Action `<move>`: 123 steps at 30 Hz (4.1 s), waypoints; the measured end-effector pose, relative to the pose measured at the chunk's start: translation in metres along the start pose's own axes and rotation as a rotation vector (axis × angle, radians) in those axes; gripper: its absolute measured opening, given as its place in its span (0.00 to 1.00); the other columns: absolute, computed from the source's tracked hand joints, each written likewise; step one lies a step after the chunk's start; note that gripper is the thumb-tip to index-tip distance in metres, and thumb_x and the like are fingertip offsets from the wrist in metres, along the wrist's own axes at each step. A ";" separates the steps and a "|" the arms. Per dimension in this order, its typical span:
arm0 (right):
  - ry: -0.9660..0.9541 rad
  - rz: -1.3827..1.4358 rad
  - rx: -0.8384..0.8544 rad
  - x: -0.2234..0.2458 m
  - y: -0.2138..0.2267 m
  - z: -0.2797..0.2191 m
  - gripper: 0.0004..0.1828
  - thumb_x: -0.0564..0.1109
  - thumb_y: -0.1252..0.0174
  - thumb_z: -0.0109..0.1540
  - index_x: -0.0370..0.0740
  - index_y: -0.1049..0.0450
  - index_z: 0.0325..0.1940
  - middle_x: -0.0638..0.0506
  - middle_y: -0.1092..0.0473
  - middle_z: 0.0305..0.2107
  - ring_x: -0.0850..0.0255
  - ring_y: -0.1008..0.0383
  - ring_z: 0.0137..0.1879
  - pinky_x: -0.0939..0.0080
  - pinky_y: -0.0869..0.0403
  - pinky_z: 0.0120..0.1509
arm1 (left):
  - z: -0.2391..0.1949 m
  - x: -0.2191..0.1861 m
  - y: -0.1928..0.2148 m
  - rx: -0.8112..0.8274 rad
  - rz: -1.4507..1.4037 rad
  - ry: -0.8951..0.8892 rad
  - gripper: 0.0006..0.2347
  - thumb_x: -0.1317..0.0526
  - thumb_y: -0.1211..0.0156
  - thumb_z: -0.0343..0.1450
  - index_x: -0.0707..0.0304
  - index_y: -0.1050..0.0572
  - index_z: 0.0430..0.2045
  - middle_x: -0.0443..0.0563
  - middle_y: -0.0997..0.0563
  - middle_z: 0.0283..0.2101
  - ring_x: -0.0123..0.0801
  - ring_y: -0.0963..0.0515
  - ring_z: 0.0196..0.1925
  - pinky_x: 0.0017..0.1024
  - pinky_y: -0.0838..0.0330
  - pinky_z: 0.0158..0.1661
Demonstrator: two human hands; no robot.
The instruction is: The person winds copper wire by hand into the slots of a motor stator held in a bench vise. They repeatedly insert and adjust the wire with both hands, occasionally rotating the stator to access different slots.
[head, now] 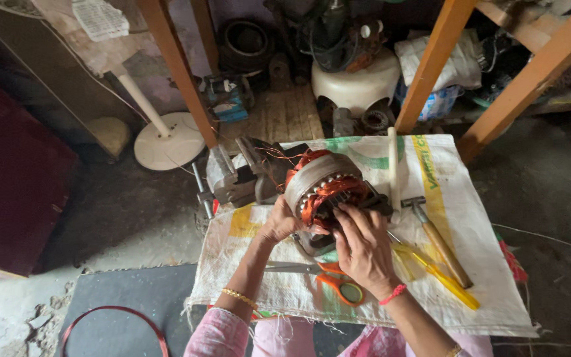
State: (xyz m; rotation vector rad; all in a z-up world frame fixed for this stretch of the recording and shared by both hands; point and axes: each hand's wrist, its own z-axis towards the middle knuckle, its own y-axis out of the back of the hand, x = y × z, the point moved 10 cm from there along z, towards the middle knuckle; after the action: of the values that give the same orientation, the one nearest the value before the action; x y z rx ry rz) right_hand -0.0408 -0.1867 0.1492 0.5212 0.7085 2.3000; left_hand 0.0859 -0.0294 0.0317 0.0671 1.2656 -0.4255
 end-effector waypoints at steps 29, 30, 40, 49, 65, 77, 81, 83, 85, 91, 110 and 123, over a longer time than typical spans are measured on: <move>0.092 0.118 -0.101 -0.023 -0.029 0.004 0.10 0.39 0.35 0.56 0.38 0.26 0.40 0.46 0.28 0.44 0.42 0.25 0.46 0.47 0.23 0.46 | 0.002 -0.005 0.000 0.000 0.054 0.012 0.40 0.69 0.14 0.48 0.70 0.28 0.58 0.50 0.19 0.56 0.30 0.22 0.55 0.34 0.24 0.59; 0.051 0.139 -0.098 -0.025 -0.030 0.003 0.10 0.40 0.34 0.58 0.39 0.26 0.41 0.47 0.28 0.44 0.43 0.24 0.47 0.48 0.23 0.46 | 0.000 -0.005 0.000 0.005 0.060 0.003 0.40 0.69 0.14 0.48 0.70 0.27 0.58 0.50 0.19 0.56 0.29 0.22 0.56 0.33 0.24 0.59; 0.129 0.003 0.000 -0.018 -0.039 -0.002 0.17 0.40 0.36 0.56 0.35 0.24 0.49 0.42 0.32 0.46 0.41 0.27 0.48 0.46 0.23 0.49 | 0.000 0.000 0.004 -0.023 0.057 0.055 0.41 0.67 0.14 0.47 0.69 0.29 0.58 0.50 0.19 0.56 0.30 0.22 0.56 0.33 0.23 0.58; 0.422 -0.116 0.009 -0.016 -0.032 -0.005 0.16 0.45 0.36 0.58 0.37 0.21 0.48 0.46 0.27 0.48 0.50 0.25 0.41 0.52 0.24 0.44 | -0.001 0.003 0.005 -0.022 0.048 0.015 0.37 0.71 0.15 0.48 0.70 0.26 0.55 0.48 0.18 0.54 0.28 0.22 0.54 0.33 0.24 0.58; 0.382 -0.045 0.050 -0.015 -0.029 0.007 0.10 0.39 0.41 0.56 0.36 0.21 0.41 0.45 0.24 0.46 0.53 0.28 0.33 0.55 0.26 0.38 | 0.001 -0.002 0.005 -0.033 0.199 0.024 0.39 0.69 0.14 0.47 0.69 0.26 0.55 0.48 0.17 0.52 0.29 0.20 0.52 0.33 0.23 0.57; 0.393 -0.022 0.053 -0.019 -0.044 0.000 0.06 0.37 0.40 0.55 0.38 0.22 0.36 0.46 0.23 0.45 0.53 0.29 0.29 0.52 0.27 0.38 | 0.000 0.005 0.008 -0.035 0.111 0.008 0.43 0.66 0.13 0.45 0.70 0.29 0.59 0.50 0.19 0.57 0.29 0.22 0.56 0.33 0.24 0.60; 0.436 0.070 -0.092 -0.015 -0.027 -0.001 0.09 0.35 0.39 0.59 0.32 0.23 0.44 0.44 0.27 0.47 0.50 0.26 0.37 0.52 0.25 0.43 | 0.001 0.004 0.006 -0.023 0.230 0.046 0.41 0.67 0.13 0.46 0.72 0.26 0.57 0.52 0.17 0.55 0.31 0.20 0.54 0.35 0.23 0.59; 0.368 0.035 -0.048 -0.014 -0.025 0.001 0.13 0.38 0.39 0.58 0.32 0.25 0.45 0.42 0.28 0.47 0.44 0.25 0.42 0.48 0.24 0.47 | 0.002 -0.004 0.002 -0.022 0.096 -0.002 0.41 0.68 0.14 0.46 0.69 0.28 0.57 0.49 0.19 0.56 0.29 0.22 0.55 0.34 0.24 0.59; 0.257 0.069 -0.022 -0.015 -0.024 -0.001 0.15 0.39 0.40 0.59 0.32 0.27 0.49 0.41 0.29 0.48 0.43 0.24 0.45 0.48 0.23 0.49 | 0.002 -0.006 0.001 -0.011 0.025 -0.006 0.41 0.69 0.14 0.46 0.69 0.28 0.57 0.48 0.19 0.56 0.28 0.22 0.55 0.33 0.24 0.59; 0.007 0.231 0.024 -0.029 -0.031 -0.018 0.26 0.37 0.43 0.61 0.35 0.35 0.64 0.38 0.34 0.57 0.51 0.24 0.44 0.53 0.23 0.50 | 0.002 0.006 0.004 0.021 0.020 0.053 0.38 0.70 0.15 0.48 0.72 0.27 0.56 0.49 0.18 0.56 0.28 0.22 0.55 0.34 0.22 0.59; 0.568 -0.315 0.364 -0.016 -0.050 -0.002 0.23 0.48 0.49 0.60 0.54 0.28 0.60 0.47 0.30 0.48 0.56 0.27 0.36 0.53 0.26 0.41 | 0.004 0.015 0.009 0.000 -0.021 0.061 0.37 0.74 0.18 0.49 0.72 0.27 0.55 0.49 0.18 0.54 0.30 0.21 0.54 0.34 0.22 0.58; 0.577 -0.338 0.499 -0.009 -0.061 0.011 0.24 0.48 0.51 0.61 0.65 0.28 0.61 0.41 0.30 0.47 0.59 0.27 0.24 0.56 0.27 0.33 | 0.007 0.031 0.019 -0.023 -0.011 0.008 0.45 0.71 0.14 0.46 0.66 0.31 0.62 0.50 0.20 0.58 0.32 0.22 0.59 0.36 0.26 0.63</move>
State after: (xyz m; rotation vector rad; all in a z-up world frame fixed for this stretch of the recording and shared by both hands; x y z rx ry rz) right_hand 0.0008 -0.1502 0.1190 -0.0744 1.5405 1.9423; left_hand 0.1063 -0.0221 0.0016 0.0430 1.2794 -0.4204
